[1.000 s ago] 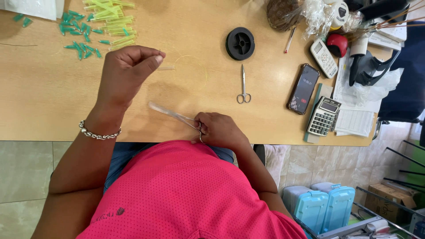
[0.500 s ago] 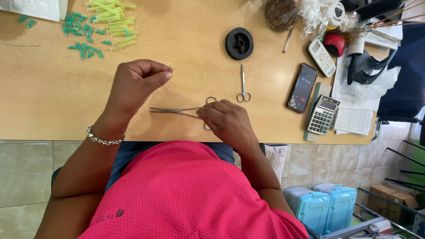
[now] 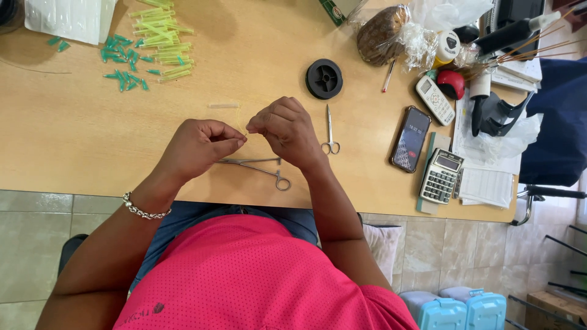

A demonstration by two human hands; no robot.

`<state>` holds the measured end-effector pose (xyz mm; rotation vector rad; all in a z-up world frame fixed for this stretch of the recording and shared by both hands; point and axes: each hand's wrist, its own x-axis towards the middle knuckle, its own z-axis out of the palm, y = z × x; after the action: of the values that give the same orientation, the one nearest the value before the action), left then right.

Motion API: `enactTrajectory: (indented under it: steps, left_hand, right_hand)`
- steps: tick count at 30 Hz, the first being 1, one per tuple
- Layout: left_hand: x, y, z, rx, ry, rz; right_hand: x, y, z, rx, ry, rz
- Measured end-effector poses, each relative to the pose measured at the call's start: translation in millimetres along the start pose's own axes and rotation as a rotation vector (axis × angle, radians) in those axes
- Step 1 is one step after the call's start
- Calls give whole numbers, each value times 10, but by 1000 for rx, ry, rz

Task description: The person sits at a wooden table and uses a pair of hemostats to cut a piece of fishing line. They then thread the line through a small plastic tube and tie a knot. The person repeats this process, handling a spool of line and additional plastic tubes.

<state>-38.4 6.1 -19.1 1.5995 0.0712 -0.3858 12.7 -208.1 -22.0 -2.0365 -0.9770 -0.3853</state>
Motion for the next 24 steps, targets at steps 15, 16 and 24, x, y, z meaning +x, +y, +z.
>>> enactTrajectory:
  steps: [15,16,24]
  left_hand:
    - [36,-173,129,-31,-6,-25]
    - [42,-199,154,-33,-2,-26]
    - [351,-411,179,-298,-101,6]
  right_hand:
    - [-207,156,42,257,-34,48]
    - [-207,131,36,260,-38,46]
    - [-229,170,53,349,129,245]
